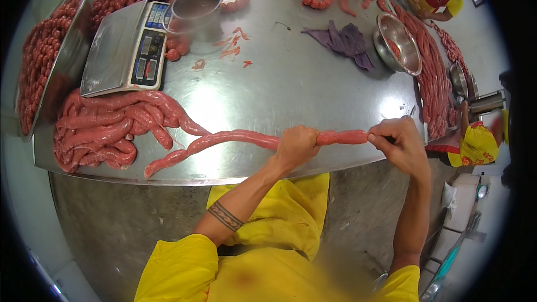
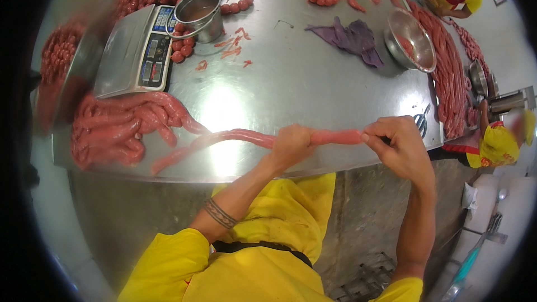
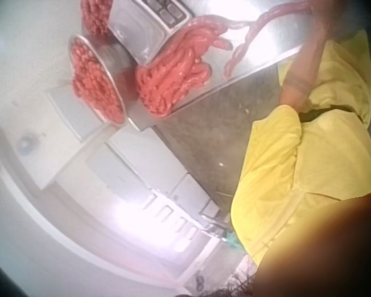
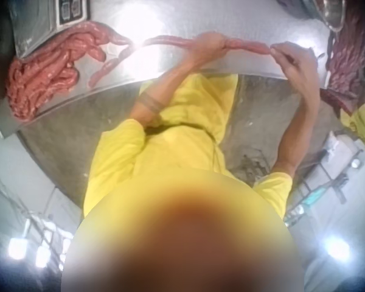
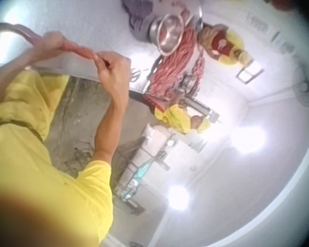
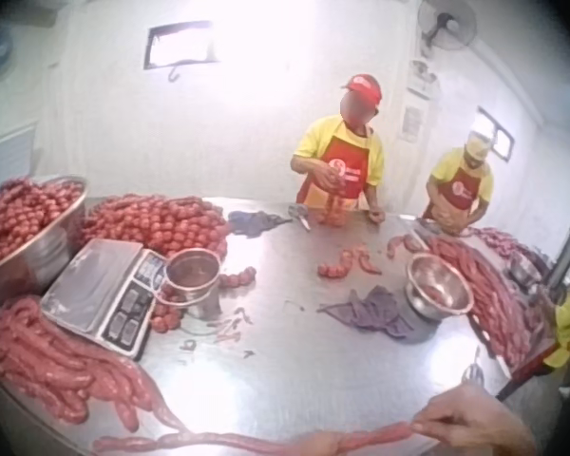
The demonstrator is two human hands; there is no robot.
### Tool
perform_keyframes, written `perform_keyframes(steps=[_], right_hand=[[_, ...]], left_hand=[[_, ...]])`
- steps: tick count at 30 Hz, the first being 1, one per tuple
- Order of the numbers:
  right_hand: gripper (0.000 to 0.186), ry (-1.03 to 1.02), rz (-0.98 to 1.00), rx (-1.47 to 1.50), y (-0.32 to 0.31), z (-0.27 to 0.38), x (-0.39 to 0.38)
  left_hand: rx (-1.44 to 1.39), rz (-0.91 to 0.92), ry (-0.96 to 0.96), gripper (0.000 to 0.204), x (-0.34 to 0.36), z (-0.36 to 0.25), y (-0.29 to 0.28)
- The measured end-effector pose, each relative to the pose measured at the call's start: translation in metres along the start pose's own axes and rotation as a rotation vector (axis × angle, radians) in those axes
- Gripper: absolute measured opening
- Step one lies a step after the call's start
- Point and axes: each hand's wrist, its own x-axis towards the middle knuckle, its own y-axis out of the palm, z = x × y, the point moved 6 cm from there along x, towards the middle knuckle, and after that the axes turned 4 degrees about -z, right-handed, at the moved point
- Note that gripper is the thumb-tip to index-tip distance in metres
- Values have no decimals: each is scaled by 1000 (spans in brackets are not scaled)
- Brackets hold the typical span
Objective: The person forms small linked sausages by hand from a long continuous sausage casing on a stainless steel table. They repeatedly pinch and twist the casing to create uniform links, then cut the links with scissors and place them into a metal bowl.
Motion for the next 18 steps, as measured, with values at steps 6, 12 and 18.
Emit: perform_keyframes(steps=[6, 12, 18], right_hand=[[13, 110, -13, 204, 2, -38, -6], [14, 201, -5, 364, 18, -88, -7], [16, 184, -44, 484, 41, -124, -13]], left_hand=[[23, 86, 92, 21, -6, 15, -22], [343, 289, 105, 26, -10, 40, -38], [436, 306, 75, 30, -19, 45, -58]])
